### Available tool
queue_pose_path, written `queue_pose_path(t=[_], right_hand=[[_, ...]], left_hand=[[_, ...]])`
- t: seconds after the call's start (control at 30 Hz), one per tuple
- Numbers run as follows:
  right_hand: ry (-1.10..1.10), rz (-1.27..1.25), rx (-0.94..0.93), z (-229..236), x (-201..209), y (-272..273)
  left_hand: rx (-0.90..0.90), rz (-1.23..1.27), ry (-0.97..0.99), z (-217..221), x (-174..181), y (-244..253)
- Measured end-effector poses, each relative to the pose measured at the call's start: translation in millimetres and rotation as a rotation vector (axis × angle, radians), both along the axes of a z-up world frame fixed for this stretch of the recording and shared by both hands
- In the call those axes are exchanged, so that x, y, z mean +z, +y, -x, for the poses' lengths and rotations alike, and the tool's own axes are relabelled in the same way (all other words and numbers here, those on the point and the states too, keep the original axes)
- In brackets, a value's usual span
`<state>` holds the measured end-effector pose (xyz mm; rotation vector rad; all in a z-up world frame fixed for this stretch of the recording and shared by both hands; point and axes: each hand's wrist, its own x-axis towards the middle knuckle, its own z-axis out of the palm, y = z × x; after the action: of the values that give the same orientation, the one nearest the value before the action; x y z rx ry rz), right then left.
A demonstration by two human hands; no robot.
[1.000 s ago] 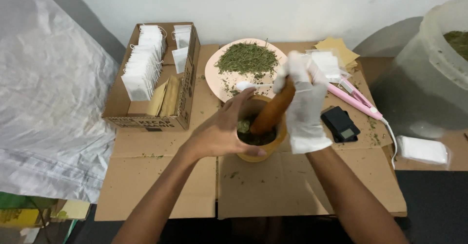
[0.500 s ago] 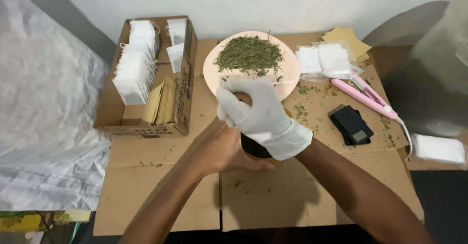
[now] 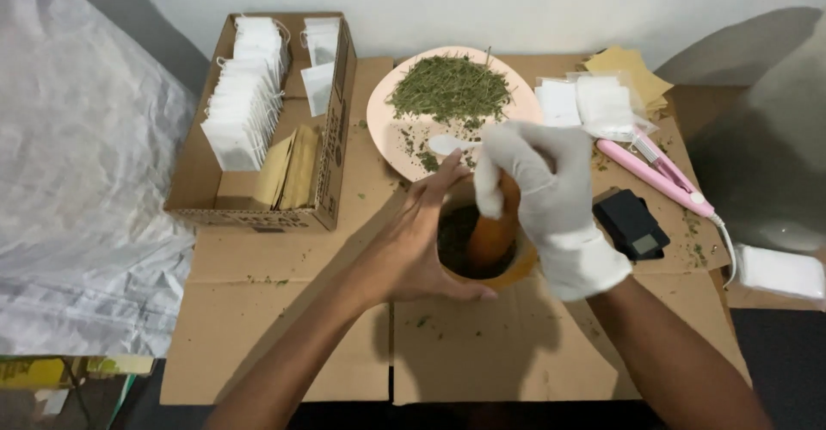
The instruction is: Grinding dried tea leaves with a mortar and pestle and transferring the ground leaves into a container using a spoon.
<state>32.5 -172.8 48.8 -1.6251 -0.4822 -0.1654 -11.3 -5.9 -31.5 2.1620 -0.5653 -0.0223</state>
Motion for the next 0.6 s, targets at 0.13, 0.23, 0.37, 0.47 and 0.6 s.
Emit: queue_pose_path(t=[0.13, 0.23, 0.37, 0.47, 0.6], right_hand=[[0.076, -0.131, -0.119, -36, -21, 16], [0.198, -0.319, -0.268, -46, -20, 39], [0.357, -0.175, -0.098, -19, 4, 40], [0.271, -0.11, -0.009, -6, -13, 21], [0.14, -0.085, 0.045, 7, 0, 13]], left_hand=[[-0.018, -0.02, 0.012, -4, 2, 2], [-0.018, 0.006, 0.0, 1, 5, 2], [0.01, -0.001, 0.073, 2, 8, 1], [0.046, 0.006, 0.068, 6, 14, 0], [0.035, -0.019, 0.079, 8, 34, -3]])
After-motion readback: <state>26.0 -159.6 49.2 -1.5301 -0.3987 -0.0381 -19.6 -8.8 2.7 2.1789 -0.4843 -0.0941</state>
